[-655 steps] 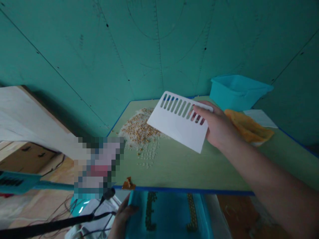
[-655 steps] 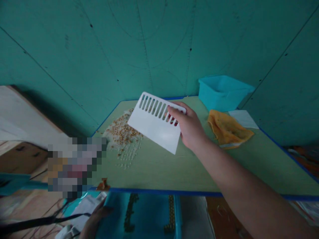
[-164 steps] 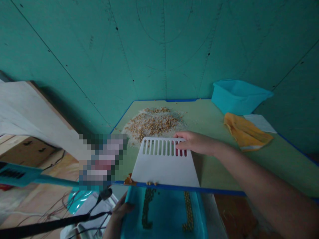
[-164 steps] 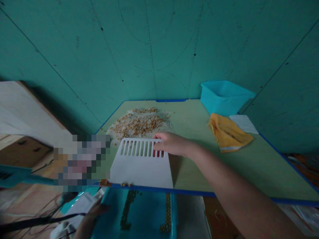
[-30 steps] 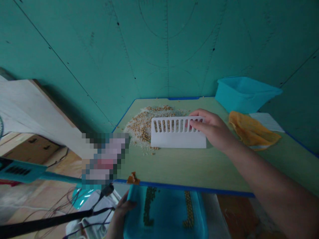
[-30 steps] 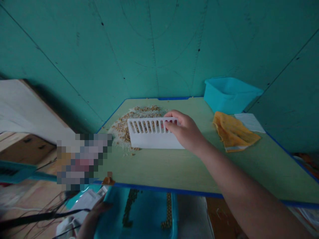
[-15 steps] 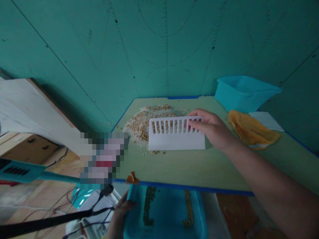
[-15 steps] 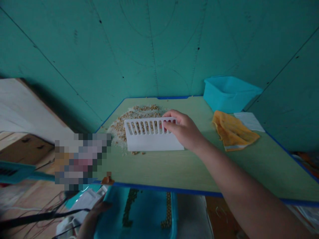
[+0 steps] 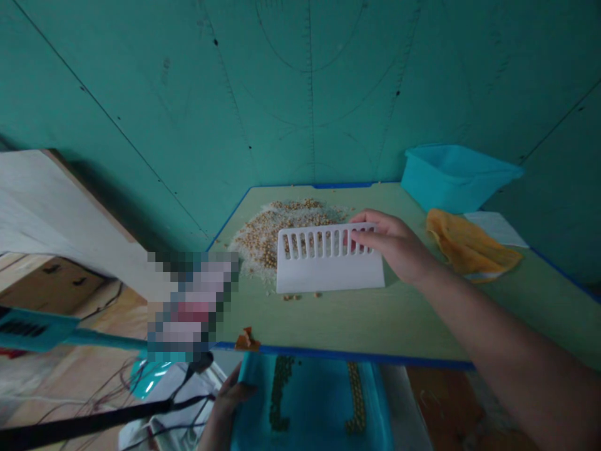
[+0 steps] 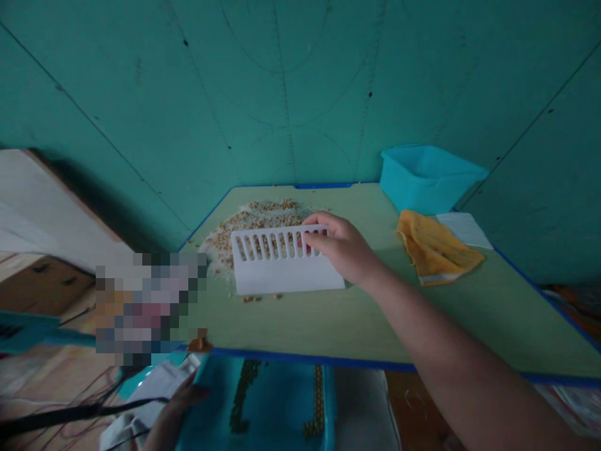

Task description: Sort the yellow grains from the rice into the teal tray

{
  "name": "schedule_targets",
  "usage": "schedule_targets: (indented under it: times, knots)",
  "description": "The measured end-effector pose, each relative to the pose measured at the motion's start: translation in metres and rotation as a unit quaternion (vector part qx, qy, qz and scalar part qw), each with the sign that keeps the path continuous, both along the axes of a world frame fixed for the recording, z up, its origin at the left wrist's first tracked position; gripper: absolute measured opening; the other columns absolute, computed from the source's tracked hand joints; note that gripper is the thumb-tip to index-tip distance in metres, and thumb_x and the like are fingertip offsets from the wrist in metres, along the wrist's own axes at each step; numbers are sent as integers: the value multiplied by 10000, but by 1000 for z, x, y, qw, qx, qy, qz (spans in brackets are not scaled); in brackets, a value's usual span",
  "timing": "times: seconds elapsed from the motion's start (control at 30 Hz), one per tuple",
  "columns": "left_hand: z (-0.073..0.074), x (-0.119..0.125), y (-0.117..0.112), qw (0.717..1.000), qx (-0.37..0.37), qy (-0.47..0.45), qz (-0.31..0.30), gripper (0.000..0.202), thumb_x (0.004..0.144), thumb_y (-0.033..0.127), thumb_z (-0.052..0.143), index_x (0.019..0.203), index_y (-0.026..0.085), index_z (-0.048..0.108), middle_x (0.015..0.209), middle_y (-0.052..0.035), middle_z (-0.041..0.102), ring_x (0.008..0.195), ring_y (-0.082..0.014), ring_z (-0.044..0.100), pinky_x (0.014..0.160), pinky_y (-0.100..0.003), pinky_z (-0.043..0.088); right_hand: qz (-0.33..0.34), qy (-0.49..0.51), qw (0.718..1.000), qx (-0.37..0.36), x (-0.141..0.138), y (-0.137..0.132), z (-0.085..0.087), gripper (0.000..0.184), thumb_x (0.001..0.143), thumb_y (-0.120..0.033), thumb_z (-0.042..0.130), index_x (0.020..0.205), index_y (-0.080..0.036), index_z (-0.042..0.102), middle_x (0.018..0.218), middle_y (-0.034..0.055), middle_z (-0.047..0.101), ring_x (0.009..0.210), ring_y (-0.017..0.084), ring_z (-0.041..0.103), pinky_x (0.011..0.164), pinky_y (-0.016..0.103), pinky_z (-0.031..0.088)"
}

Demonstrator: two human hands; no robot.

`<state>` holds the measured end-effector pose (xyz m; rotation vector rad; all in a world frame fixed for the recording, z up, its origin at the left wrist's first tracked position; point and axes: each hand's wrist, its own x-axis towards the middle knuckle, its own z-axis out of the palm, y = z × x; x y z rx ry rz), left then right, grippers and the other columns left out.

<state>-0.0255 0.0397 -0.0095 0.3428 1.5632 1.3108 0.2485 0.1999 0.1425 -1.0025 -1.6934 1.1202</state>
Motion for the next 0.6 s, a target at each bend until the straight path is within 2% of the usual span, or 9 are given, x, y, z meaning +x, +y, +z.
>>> schedule_targets:
  times: [0.07,0.13,0.23,0.37,0.5,0.6]
  knots:
    - [2,3,1,1000,-2,4,0,331,341,-15,600,581,207,655,328,77,520,369,-143,448,406,-254,343,4,0,1000,-6,0,1,0,93,717,-269,522,771,-193,528,627,-27,546,558,109,486,520,232,321]
    - [7,8,3,1000,-5,8,4,324,326,-11,603,548,221,646,323,77,525,392,-158,474,433,-264,370,1,-2,1000,-9,0,1,-1,95,711,-266,520,772,-192,528,626,-26,547,549,110,485,510,231,319]
    - [15,12,7,1000,-6,15,5,237,304,9,615,388,228,580,288,68,516,344,-134,442,406,-255,365,-5,4,1000,-25,-1,2,-1,91,697,-255,518,760,-190,526,612,-28,539,526,107,476,492,228,314]
    - [22,11,12,1000,-19,22,-8,260,290,-10,613,422,212,640,253,60,519,288,-103,396,343,-227,313,2,36,997,-66,-3,3,-1,83,673,-235,524,740,-186,519,582,-35,520,493,96,458,472,221,310]
    - [32,16,12,995,-63,-56,-48,259,255,-11,607,362,224,597,275,47,551,317,-151,452,370,-273,386,14,65,992,-105,-5,6,-3,81,659,-223,531,731,-187,516,559,-41,513,469,89,449,460,216,305]
    - [42,28,4,990,-21,-135,-19,250,347,66,651,535,232,659,339,57,578,381,-199,533,409,-301,432,17,71,989,-126,-6,8,-5,76,657,-213,532,726,-184,514,552,-40,512,460,87,446,458,215,304]
